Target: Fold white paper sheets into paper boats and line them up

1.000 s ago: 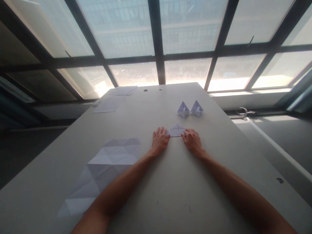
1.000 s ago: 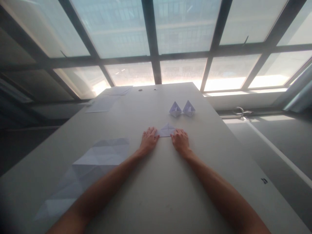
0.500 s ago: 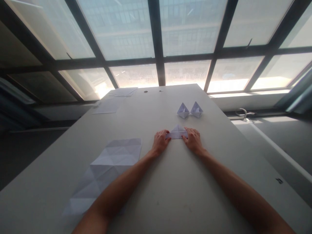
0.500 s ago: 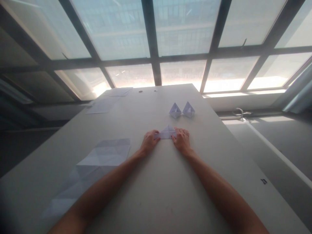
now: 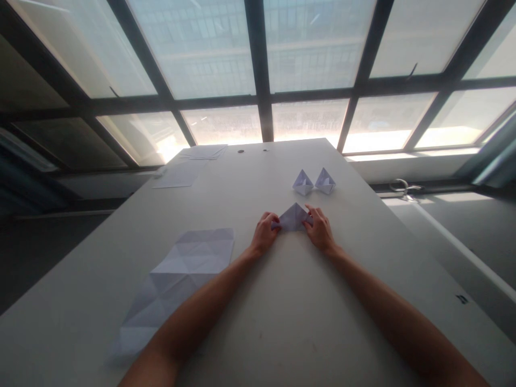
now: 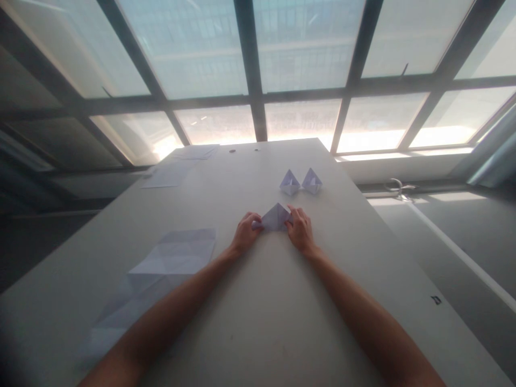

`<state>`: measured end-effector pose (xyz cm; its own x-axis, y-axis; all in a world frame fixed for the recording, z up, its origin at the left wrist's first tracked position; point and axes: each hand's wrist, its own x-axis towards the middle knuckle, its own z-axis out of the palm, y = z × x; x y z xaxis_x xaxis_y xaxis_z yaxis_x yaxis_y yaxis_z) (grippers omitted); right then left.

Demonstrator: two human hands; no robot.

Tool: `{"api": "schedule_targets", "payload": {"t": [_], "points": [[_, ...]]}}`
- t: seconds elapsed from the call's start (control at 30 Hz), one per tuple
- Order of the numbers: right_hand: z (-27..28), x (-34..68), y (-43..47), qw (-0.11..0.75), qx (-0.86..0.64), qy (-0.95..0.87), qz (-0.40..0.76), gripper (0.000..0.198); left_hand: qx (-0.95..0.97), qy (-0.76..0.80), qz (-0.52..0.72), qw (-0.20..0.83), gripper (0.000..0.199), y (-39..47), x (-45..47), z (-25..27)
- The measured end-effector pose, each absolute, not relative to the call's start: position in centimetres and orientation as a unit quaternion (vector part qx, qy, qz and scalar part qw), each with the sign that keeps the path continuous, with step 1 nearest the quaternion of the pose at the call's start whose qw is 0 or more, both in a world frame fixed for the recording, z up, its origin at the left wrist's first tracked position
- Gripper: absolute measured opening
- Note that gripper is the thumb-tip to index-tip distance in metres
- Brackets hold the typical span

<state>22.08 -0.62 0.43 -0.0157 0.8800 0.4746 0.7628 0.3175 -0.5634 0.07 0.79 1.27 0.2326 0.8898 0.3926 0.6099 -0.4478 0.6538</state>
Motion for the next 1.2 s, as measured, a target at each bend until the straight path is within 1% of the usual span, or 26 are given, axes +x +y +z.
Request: {"api": "schedule_targets", "payload": {"t": [0.1, 0.3, 0.5, 0.63, 0.7, 0.9, 1.1, 1.2], "points": [[0.6, 22.1, -0.7, 0.419, -0.565, -0.707, 0.073, 0.050, 0.763, 0.491, 0.378, 0.183, 0.013, 0.8, 0.1, 1.3], [0.9, 22.2, -0.7, 0.424, -0.550, -0.713, 0.098, 0.025, 0.734, 0.524, 0.397, 0.172, 0.011, 1.0, 0.0, 0.9], [0.4, 22.5, -0.3, 0.436, -0.561, -0.700, 0.072, 0.025, 0.707, 0.531, 0.422, 0.202, 0.009, 1.2, 0.0, 0.9], [0.2, 22.7, -0.1, 0.425, -0.591, -0.683, 0.062, 0.025, 0.718, 0.535, 0.410, 0.173, 0.008, 1.2, 0.2, 0.9], [0.2, 22.8, -0.1, 0.427, -0.594, -0.679, 0.061, 0.025, 0.711, 0.537, 0.420, 0.171, 0.011, 1.2, 0.3, 0.8], [0.3, 22.7, -0.2, 0.429, -0.590, -0.681, 0.059, 0.025, 0.641, 0.549, 0.477, 0.247, 0.023, 1.2, 0.4, 0.9], [0.2, 23.0, 0.0, 0.420, -0.601, -0.678, 0.058, 0.024, 0.649, 0.546, 0.458, 0.268, 0.018, 1.4, 0.3, 1.1], [0.2, 23.2, 0.2, 0.422, -0.600, -0.678, 0.058, 0.022, 0.661, 0.536, 0.447, 0.276, 0.020, 1.4, 0.3, 1.0]]}}
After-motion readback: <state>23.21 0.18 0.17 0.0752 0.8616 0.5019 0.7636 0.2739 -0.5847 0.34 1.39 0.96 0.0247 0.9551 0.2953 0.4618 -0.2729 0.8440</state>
